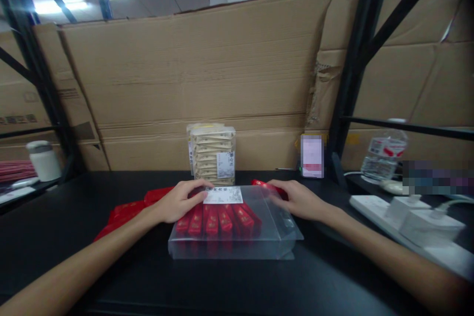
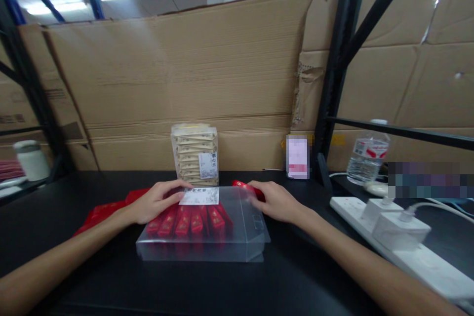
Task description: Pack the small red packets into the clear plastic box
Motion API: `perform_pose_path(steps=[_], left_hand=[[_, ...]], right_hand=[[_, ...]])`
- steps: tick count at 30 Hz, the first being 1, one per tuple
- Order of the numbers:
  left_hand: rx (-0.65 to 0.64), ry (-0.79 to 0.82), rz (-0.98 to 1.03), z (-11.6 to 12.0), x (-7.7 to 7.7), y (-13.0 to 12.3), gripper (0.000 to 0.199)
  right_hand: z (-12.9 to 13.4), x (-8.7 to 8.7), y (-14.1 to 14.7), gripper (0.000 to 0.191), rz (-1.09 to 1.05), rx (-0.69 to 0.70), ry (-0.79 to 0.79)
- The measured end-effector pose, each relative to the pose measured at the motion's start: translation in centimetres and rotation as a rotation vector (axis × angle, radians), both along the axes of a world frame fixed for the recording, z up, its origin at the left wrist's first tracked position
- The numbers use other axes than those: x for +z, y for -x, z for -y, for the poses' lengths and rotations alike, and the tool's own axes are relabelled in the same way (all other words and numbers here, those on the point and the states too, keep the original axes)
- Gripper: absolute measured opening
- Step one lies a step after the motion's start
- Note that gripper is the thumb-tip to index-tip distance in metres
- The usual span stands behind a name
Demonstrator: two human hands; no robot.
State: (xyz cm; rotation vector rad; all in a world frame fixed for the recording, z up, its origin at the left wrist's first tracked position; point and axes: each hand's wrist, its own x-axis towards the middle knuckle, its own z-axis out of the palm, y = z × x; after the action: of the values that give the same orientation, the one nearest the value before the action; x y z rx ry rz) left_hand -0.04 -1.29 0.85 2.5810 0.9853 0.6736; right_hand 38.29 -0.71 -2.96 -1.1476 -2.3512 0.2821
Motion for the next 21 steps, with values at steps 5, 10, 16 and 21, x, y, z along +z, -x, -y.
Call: perform_pose_path(steps=[5,10,16,21], left_hand=[[0.014,0.004,0.055,-0.1,-0.3,0.1,0.035],[0.024,-0.006,0.064,0.0,-0.2,0.0,0.035],[0.028,-0.010,0.065,0.2,-0.2,-0.1,0.035],[0.013,-0.018,0.105,0.2,-0.2,-0.2,0.035]], right_hand=[[-0.1,0.1,0.0,0.035,0.012,-0.108,-0.046],[-0.3,-0.1,-0.3,0.037,0.021,-0.139,-0.039],[-0.8,-0.5,-0.9,0.034,0.082,-0.251,-0.076],[-1.3,-0.8,-1.3,0.037,0.120,-0.300,-0.097]])
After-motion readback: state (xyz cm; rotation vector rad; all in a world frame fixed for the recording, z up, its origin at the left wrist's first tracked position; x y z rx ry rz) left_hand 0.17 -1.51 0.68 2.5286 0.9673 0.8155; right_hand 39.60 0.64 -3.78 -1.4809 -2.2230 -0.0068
